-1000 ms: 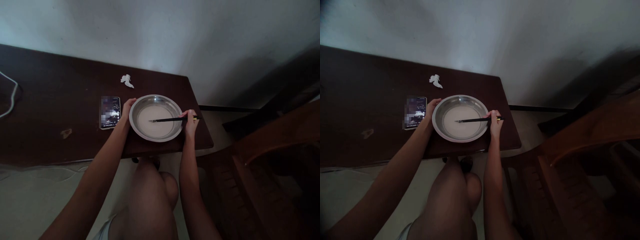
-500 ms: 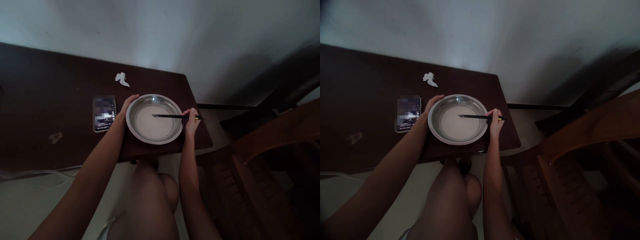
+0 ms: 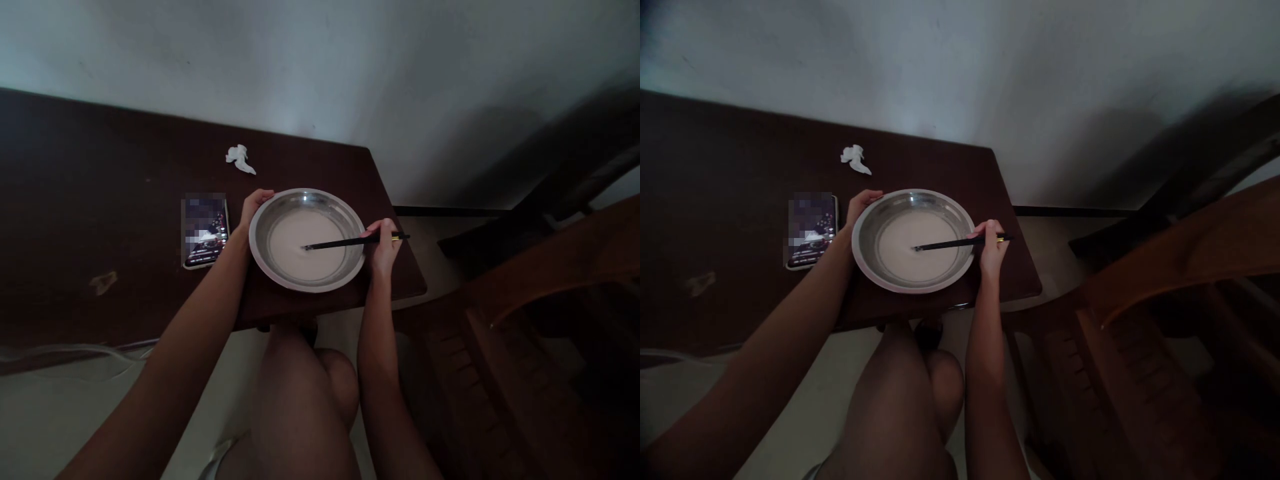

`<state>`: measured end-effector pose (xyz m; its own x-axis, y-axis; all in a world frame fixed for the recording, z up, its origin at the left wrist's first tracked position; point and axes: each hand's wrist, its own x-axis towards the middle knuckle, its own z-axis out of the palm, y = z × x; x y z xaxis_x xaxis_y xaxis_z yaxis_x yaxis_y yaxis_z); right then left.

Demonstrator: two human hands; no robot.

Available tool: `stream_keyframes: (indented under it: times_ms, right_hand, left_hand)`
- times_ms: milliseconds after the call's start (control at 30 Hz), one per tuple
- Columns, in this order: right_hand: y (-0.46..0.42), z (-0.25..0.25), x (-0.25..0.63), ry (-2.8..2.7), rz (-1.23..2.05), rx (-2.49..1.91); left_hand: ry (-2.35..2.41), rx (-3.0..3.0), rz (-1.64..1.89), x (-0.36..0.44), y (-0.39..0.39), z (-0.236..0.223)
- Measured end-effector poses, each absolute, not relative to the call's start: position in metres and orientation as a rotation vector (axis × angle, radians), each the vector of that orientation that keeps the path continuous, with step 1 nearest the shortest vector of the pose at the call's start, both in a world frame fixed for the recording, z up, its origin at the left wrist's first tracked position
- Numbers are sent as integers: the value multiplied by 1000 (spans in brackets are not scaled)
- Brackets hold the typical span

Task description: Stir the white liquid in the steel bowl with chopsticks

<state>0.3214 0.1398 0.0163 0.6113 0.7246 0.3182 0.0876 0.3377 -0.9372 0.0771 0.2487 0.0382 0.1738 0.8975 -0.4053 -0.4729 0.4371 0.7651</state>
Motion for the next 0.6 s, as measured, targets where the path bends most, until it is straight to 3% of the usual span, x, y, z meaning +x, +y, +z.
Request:
stream_keyframes:
  times_ms: [600]
  right_hand:
    - [143, 14, 326, -869, 405, -1109]
  left_hand:
    - [982, 676, 1152, 83, 261, 20]
